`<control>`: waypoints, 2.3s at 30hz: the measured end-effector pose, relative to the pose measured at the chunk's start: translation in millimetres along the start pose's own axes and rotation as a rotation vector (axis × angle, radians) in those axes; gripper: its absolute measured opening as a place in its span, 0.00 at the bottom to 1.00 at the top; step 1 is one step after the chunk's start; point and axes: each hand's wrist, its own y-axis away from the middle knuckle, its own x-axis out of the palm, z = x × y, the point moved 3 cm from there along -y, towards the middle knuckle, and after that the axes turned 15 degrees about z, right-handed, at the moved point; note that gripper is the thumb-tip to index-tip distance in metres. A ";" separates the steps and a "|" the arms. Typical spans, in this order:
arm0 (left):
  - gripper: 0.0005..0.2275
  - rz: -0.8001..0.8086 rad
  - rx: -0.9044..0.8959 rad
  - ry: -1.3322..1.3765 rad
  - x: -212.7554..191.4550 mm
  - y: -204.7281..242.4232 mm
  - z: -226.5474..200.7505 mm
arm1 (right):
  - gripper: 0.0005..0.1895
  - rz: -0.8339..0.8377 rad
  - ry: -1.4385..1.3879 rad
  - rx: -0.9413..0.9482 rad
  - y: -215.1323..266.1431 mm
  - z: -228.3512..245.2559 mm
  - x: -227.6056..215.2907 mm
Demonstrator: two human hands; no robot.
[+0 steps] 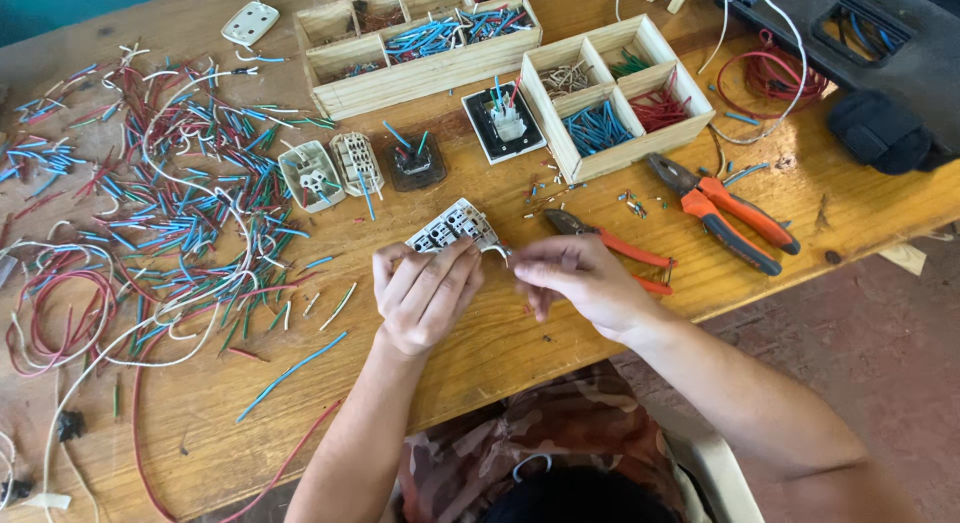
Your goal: The person assembles electrical components by inserting colored wires into terminal blocks and securing them with a screwdriver. They handle multiple wire colors and use pliers to strip or cut wires as needed.
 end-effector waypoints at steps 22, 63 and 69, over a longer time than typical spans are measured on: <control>0.16 0.524 -0.283 0.229 133.7 -65.7 -21.3 | 0.04 -0.257 0.754 -0.104 -28.4 76.1 -138.7; 0.10 0.344 -0.238 0.492 34.7 -19.9 45.4 | 0.03 0.127 1.492 -0.084 -40.0 33.1 -50.2; 0.15 0.519 -0.537 0.609 8.4 54.8 87.8 | 0.06 0.191 1.459 -0.155 -38.7 11.7 -19.6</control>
